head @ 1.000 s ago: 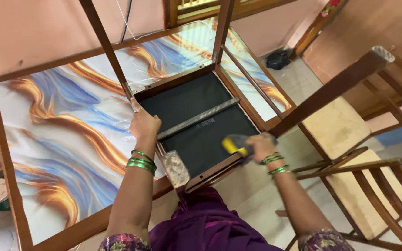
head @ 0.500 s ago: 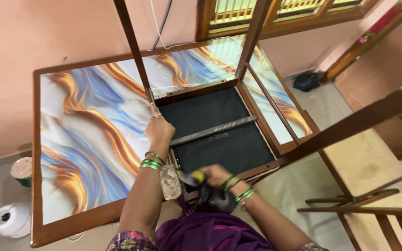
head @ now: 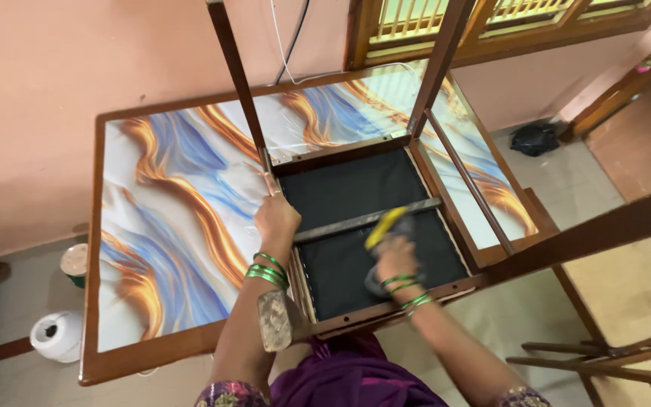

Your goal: The person wipes the wooden frame and seat of a chair with a yellow cloth. The chair is inverted on a table, and the person cleans the legs, backrest, and underside of the seat.

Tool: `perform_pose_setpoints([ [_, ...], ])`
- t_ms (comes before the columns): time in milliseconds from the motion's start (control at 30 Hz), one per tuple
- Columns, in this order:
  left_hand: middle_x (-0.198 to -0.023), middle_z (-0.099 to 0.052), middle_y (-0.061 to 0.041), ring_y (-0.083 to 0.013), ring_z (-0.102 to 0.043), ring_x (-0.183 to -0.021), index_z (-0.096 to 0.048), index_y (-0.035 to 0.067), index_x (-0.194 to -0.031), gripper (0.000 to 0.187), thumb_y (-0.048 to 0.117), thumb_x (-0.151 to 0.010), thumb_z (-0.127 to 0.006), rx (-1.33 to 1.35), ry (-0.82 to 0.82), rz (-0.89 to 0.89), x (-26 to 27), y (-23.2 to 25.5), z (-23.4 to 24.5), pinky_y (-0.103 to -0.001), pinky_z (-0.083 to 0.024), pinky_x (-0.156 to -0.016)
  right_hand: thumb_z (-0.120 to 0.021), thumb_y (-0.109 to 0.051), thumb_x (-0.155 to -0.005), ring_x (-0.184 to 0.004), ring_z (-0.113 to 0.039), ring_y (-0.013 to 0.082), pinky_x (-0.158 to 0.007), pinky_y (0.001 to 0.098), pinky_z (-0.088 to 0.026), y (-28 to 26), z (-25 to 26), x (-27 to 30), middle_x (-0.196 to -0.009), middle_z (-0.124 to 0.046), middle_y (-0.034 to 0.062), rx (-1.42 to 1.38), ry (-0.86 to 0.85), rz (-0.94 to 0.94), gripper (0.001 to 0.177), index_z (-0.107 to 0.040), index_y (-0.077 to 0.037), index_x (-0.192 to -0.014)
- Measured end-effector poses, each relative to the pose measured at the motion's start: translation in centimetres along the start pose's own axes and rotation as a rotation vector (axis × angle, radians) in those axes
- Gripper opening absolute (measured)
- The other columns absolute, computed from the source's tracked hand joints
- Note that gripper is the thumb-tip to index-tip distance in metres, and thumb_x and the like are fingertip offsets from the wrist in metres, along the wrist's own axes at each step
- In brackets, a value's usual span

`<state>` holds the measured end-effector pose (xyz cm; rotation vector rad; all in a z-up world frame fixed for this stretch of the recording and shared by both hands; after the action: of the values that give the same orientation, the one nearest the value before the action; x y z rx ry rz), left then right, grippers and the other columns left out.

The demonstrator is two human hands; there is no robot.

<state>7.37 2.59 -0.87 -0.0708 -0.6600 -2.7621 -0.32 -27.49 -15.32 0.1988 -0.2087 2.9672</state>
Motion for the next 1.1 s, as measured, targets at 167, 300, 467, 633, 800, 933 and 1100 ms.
perform_pose_setpoints([
  [167, -0.109, -0.069, -0.023, -0.0382, -0.071, -0.096, -0.011, 0.008, -0.164, 0.097, 0.011, -0.082, -0.063, -0.003, 0.021, 0.000, 0.6, 0.2, 0.3, -0.048, -0.057, -0.083, -0.071, -0.008, -0.069, -0.106, -0.063, 0.0390, -0.093, 0.0457, -0.051, -14.2, 1.0, 7.3, -0.111, -0.066, 0.0205, -0.495, -0.279, 0.900, 0.051, -0.071, -0.005, -0.120],
  [300, -0.108, -0.070, -0.023, -0.0385, -0.072, -0.096, -0.011, 0.009, -0.164, 0.096, 0.013, -0.084, -0.063, 0.003, -0.006, 0.022, 0.9, 0.3, 0.6, -0.048, -0.057, -0.083, -0.069, -0.004, -0.067, -0.103, -0.069, 0.0386, -0.093, 0.0428, -0.055, -5.0, 7.2, 1.9, -0.109, -0.072, 0.0212, -0.689, 0.233, 0.489, 0.039, -0.072, -0.003, -0.106],
  [467, -0.107, -0.070, -0.023, -0.0379, -0.072, -0.096, -0.010, 0.008, -0.165, 0.096, 0.008, -0.083, -0.061, 0.011, -0.028, 0.021, 1.0, 0.5, 0.8, -0.047, -0.057, -0.084, -0.069, -0.017, -0.082, -0.106, -0.059, 0.0475, -0.085, 0.0548, -0.053, 9.6, 7.7, -3.4, -0.119, -0.059, 0.0273, -0.161, 0.254, -0.143, 0.056, -0.061, -0.007, -0.136],
  [633, -0.110, -0.069, -0.023, -0.0383, -0.071, -0.097, -0.011, 0.008, -0.164, 0.096, 0.006, -0.083, -0.061, -0.003, -0.012, 0.017, 0.8, 0.4, 0.5, -0.047, -0.057, -0.085, -0.072, -0.015, -0.074, -0.115, -0.059, 0.0394, -0.099, 0.0527, -0.051, -0.5, 3.7, -1.9, -0.123, -0.062, 0.0201, -0.032, 0.279, 0.249, 0.050, -0.067, -0.005, -0.123],
  [800, -0.111, -0.069, -0.023, -0.0381, -0.071, -0.098, -0.011, 0.007, -0.164, 0.096, 0.007, -0.082, -0.061, -0.021, 0.004, 0.004, 0.5, 0.2, 0.0, -0.047, -0.058, -0.083, -0.069, -0.004, -0.069, -0.105, -0.059, 0.0455, -0.095, 0.0490, -0.049, -16.2, -0.3, 4.7, -0.125, -0.063, 0.0158, -0.256, -0.213, 0.890, 0.058, -0.071, -0.015, -0.126],
  [933, -0.109, -0.070, -0.022, -0.0387, -0.072, -0.096, -0.011, 0.007, -0.164, 0.096, 0.008, -0.083, -0.061, -0.002, 0.005, 0.002, 0.5, 0.4, 0.4, -0.047, -0.058, -0.083, -0.071, -0.007, -0.075, -0.101, -0.071, 0.0352, -0.088, 0.0422, -0.058, -11.1, 5.4, 2.2, -0.106, -0.074, 0.0135, -0.638, 0.194, 0.746, 0.032, -0.075, -0.012, -0.106],
  [1100, -0.107, -0.070, -0.024, -0.0389, -0.072, -0.096, -0.010, 0.007, -0.165, 0.097, 0.009, -0.084, -0.062, 0.010, -0.009, 0.017, 0.6, 0.4, 0.5, -0.047, -0.057, -0.083, -0.074, -0.015, -0.075, -0.102, -0.065, 0.0459, -0.091, 0.0536, -0.054, 8.5, 8.1, -4.6, -0.111, -0.067, 0.0252, -0.112, 0.470, -0.021, 0.046, -0.069, -0.001, -0.119],
])
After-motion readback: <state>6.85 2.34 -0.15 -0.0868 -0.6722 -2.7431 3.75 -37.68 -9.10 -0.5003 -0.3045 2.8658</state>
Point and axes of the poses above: each hand's wrist, its own x-axis away from the middle knuckle, its own z-axis out of the back of the hand, y = z × x, the point moved 7 cm from there along -x, towards the middle knuckle
